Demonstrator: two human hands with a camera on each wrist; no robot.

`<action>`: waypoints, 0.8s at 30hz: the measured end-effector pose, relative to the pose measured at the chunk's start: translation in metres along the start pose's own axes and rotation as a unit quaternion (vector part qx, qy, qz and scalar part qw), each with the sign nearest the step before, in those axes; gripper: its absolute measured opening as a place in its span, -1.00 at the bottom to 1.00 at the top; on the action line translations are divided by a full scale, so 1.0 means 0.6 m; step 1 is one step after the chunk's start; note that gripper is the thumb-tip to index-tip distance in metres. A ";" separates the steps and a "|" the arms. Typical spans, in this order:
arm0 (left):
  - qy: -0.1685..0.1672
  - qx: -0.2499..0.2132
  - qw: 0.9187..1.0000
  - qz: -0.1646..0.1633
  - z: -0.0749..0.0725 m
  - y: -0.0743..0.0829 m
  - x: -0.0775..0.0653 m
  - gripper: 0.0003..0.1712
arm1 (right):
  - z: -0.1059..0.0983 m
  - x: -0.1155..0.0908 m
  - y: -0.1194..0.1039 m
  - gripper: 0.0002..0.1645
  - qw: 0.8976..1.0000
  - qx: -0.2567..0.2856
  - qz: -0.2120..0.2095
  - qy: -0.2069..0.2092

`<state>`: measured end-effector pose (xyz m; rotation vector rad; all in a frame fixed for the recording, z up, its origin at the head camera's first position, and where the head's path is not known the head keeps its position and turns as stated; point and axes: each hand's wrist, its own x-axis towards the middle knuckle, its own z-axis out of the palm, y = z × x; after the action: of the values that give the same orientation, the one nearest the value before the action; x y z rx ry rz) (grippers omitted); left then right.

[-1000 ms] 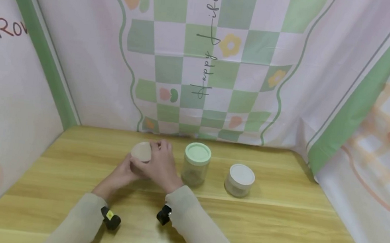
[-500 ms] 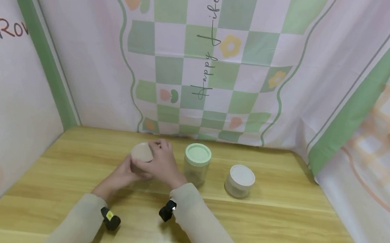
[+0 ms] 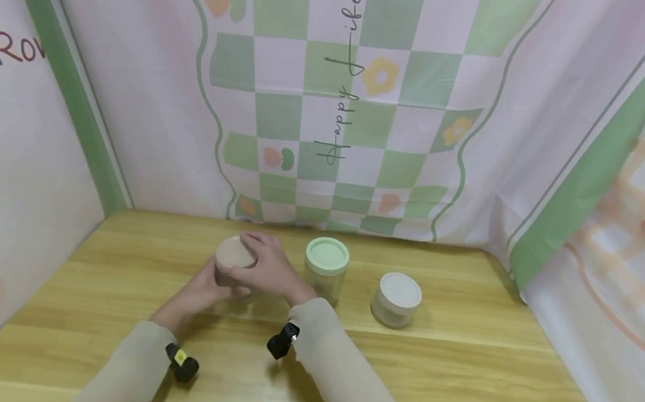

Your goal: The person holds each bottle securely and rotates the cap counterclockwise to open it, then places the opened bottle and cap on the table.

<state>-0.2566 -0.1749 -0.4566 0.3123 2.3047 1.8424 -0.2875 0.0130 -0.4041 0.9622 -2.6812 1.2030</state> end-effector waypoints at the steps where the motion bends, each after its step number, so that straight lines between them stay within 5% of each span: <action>1: 0.000 0.004 1.000 0.002 0.000 0.000 0.000 0.25 | -0.002 0.000 0.000 -0.07 1.000 0.005 0.001 -0.006; 15: -0.009 0.000 1.000 0.014 0.003 0.002 0.000 0.20 | -0.010 -0.004 -0.005 0.06 0.998 0.042 0.028 -0.031; 19: -0.003 0.001 1.000 0.007 0.004 0.002 0.000 0.22 | -0.007 -0.008 -0.016 0.13 0.999 0.033 0.043 -0.004; 24: 0.003 0.006 1.000 0.008 0.004 0.001 0.000 0.24 | 0.002 -0.009 -0.029 0.12 0.997 -0.043 0.041 0.047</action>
<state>-0.2557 -0.1724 -0.4568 0.3274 2.3242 1.8406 -0.2731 0.0064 -0.3953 0.7718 -2.6962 1.1059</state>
